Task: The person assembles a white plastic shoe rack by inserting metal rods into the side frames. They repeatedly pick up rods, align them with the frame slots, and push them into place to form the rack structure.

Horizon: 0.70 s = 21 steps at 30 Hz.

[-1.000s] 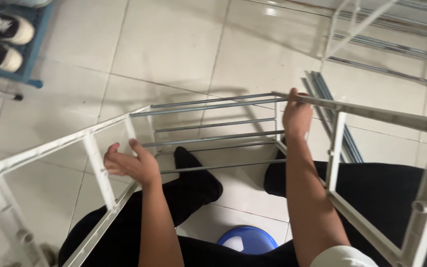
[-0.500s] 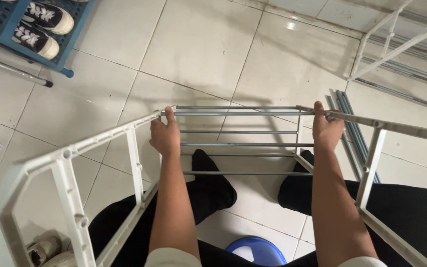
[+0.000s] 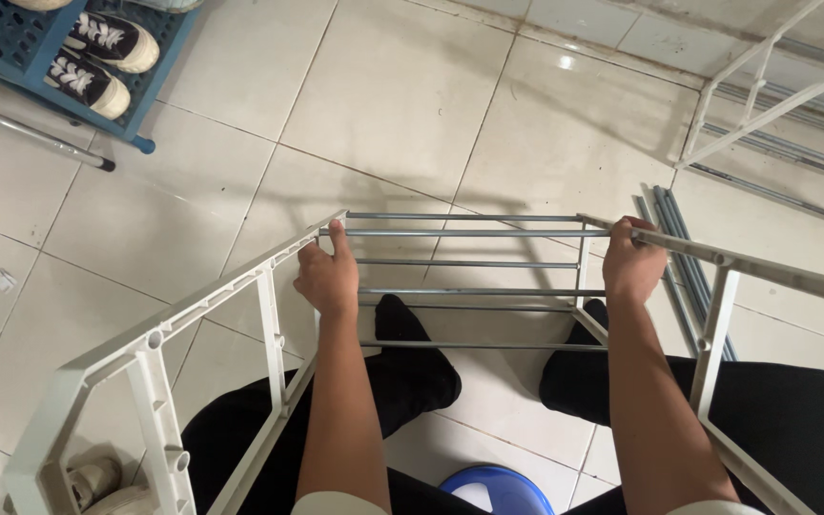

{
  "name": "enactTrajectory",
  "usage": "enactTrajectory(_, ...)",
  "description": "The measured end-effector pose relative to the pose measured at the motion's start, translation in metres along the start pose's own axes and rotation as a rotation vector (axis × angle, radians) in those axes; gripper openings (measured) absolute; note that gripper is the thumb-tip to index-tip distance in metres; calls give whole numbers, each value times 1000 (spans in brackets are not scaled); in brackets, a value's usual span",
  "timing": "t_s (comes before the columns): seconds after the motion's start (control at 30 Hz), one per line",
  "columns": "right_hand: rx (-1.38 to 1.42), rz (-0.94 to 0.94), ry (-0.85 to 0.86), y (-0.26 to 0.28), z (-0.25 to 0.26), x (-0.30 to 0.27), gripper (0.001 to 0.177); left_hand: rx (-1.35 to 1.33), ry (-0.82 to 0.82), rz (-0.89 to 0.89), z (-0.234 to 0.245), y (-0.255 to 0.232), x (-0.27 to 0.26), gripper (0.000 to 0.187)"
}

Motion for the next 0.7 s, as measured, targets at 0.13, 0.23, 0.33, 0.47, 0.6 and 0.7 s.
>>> enactTrajectory(0.13, -4, -44, 41, -5, -1, 0, 32, 110, 10, -48, 2, -3, -2, 89)
enactTrajectory(0.23, 7, 1, 23, 2, 0, 0, 37, 159, 53, -57, 8, -11, -4, 107)
enactTrajectory(0.33, -104, -34, 28, 3, 1, -8, 43, 154, 108, -52, 15, -14, -8, 116)
enactTrajectory(0.47, -187, 2, -39, 6, 4, -23, 53, 114, 105, -63, 26, -16, -12, 119)
enactTrajectory(0.6, -50, 159, -175, 5, 5, -22, 57, 96, 121, -34, 26, -15, -13, 115)
enactTrajectory(0.7, -143, 26, -31, -9, -4, -15, 56, 161, 184, -3, 23, -10, -12, 113)
Point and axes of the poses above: each hand's wrist, its own x-axis towards the middle knuckle, its own z-axis out of the back of the hand, y = z × x, the point moved 4 cm from there along x, towards the middle knuckle, and after that the axes turned 6 degrees about -y, right-handed, at the moved point
